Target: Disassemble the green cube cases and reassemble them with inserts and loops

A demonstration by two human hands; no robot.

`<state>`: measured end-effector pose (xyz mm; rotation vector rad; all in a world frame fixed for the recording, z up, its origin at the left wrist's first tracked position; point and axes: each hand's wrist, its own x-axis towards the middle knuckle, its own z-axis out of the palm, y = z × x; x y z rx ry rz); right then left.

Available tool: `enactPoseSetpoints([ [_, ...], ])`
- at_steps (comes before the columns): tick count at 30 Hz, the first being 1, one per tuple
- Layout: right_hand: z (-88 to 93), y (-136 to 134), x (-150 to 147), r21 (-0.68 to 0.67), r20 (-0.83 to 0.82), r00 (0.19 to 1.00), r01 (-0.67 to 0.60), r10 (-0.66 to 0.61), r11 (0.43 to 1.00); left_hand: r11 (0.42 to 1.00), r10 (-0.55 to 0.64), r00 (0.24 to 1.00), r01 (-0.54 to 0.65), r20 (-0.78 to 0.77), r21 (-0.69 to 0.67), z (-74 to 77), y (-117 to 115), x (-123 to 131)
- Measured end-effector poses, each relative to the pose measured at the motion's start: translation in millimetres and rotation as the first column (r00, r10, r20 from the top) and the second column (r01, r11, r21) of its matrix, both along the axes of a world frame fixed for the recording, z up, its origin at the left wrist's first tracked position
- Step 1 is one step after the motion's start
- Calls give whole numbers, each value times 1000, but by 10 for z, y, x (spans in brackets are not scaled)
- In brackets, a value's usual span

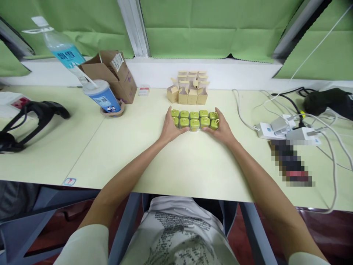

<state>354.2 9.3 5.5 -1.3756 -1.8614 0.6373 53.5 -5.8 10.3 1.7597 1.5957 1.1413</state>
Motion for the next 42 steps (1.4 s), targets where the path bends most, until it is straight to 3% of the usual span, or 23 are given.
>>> enactPoseSetpoints([
  [6,17,-14,36,-54,-28,999,-27,26,998,999,17,999,-15,-40,46,59,-65,78],
  [12,171,125,276,-221,-180,964,-233,195,947,998,-25,998,21,63,54,-58,42,57],
  [18,493,375,294,-130,138,933,-315,331,940,996,-25,999,23,31,85,-90,15,33],
  [23,542,446,47,-101,337,868,-352,365,931,994,-31,999,32,-9,106,-92,-36,23],
  [33,507,361,-4,-61,392,852,-352,347,934,997,-48,995,42,91,68,-270,104,-128],
  [38,497,334,-80,-60,391,849,-362,355,930,996,-70,994,65,79,61,-273,120,-182],
  [42,559,360,60,-102,403,831,-376,384,921,990,-142,986,140,88,29,-256,135,-352],
])
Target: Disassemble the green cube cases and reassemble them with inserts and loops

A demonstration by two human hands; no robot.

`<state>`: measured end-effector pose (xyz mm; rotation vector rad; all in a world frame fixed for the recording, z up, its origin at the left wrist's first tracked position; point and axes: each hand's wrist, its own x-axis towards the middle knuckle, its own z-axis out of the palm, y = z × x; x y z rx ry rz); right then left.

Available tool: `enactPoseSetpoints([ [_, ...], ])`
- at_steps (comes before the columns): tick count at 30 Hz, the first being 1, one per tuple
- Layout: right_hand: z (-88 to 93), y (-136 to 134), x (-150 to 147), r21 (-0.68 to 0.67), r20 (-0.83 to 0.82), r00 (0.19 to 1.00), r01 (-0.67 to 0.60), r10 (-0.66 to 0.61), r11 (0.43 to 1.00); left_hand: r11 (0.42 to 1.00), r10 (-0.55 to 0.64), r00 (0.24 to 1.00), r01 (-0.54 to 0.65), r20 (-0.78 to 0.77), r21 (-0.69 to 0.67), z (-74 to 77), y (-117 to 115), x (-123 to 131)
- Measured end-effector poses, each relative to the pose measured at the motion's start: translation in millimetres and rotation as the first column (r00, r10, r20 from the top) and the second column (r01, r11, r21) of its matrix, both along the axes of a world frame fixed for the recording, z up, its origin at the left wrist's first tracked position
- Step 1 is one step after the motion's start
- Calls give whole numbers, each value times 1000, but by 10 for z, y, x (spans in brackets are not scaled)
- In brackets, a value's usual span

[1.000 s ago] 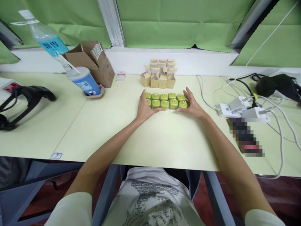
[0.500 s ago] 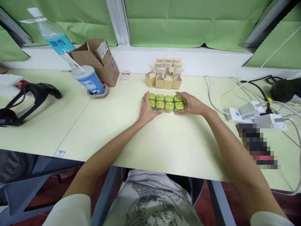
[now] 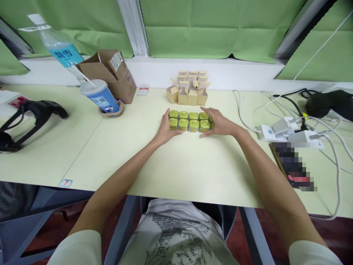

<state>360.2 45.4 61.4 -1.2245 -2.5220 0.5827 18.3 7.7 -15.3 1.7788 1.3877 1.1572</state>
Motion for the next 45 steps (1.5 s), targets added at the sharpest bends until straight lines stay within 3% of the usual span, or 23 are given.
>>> enactPoseSetpoints([
  [3,84,31,227,-29,42,998,49,-48,998,997,-57,997,60,54,-52,-2,33,-164],
  [7,141,63,436,-182,109,988,125,-106,975,993,-84,984,97,159,-73,6,55,-266],
  [15,38,168,443,-179,115,989,114,-94,977,998,-41,990,48,134,-48,85,14,-224],
  [22,60,159,462,-214,105,989,129,-109,968,998,-58,992,59,108,-11,94,29,-246],
  [26,53,151,406,-169,49,995,89,-82,982,999,-27,999,27,27,18,90,38,-223],
  [34,105,55,30,-6,170,971,172,-168,985,993,41,999,-38,-23,110,132,53,25],
  [41,393,-206,-188,-225,279,917,352,-286,908,997,22,997,-17,-69,76,80,93,55],
  [45,417,-242,-243,-236,256,920,358,-298,904,998,-20,999,22,-33,63,6,153,-5],
])
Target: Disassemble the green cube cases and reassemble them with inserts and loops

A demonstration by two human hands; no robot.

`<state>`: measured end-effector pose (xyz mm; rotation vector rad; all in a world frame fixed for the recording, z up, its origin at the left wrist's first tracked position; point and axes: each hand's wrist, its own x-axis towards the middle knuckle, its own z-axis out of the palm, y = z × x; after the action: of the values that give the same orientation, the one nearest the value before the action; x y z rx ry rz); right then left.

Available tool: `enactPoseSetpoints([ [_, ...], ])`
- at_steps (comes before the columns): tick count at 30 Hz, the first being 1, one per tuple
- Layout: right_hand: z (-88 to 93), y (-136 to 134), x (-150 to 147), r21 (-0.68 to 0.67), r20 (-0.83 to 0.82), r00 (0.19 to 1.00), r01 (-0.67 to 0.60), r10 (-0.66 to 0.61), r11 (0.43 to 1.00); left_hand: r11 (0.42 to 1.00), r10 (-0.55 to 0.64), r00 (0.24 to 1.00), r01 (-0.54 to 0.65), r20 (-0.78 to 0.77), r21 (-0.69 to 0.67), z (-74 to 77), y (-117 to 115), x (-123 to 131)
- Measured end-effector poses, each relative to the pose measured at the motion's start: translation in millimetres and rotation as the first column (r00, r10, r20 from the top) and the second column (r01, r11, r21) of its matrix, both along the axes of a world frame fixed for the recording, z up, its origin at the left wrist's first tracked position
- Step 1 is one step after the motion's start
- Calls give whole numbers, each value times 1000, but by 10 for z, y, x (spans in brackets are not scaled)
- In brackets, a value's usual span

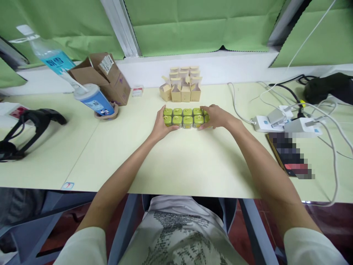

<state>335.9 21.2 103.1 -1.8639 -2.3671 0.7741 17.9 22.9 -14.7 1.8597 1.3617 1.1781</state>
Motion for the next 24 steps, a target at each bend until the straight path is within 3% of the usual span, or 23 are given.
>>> enactPoseSetpoints([
  [8,17,-6,11,100,94,993,-77,68,992,998,21,1000,-20,-20,56,-104,11,35],
  [14,-120,44,11,115,164,984,-89,69,989,996,19,998,-13,-66,86,-107,13,80],
  [24,-100,-191,-342,133,223,963,121,-149,984,996,3,999,1,-44,86,-117,15,92],
])
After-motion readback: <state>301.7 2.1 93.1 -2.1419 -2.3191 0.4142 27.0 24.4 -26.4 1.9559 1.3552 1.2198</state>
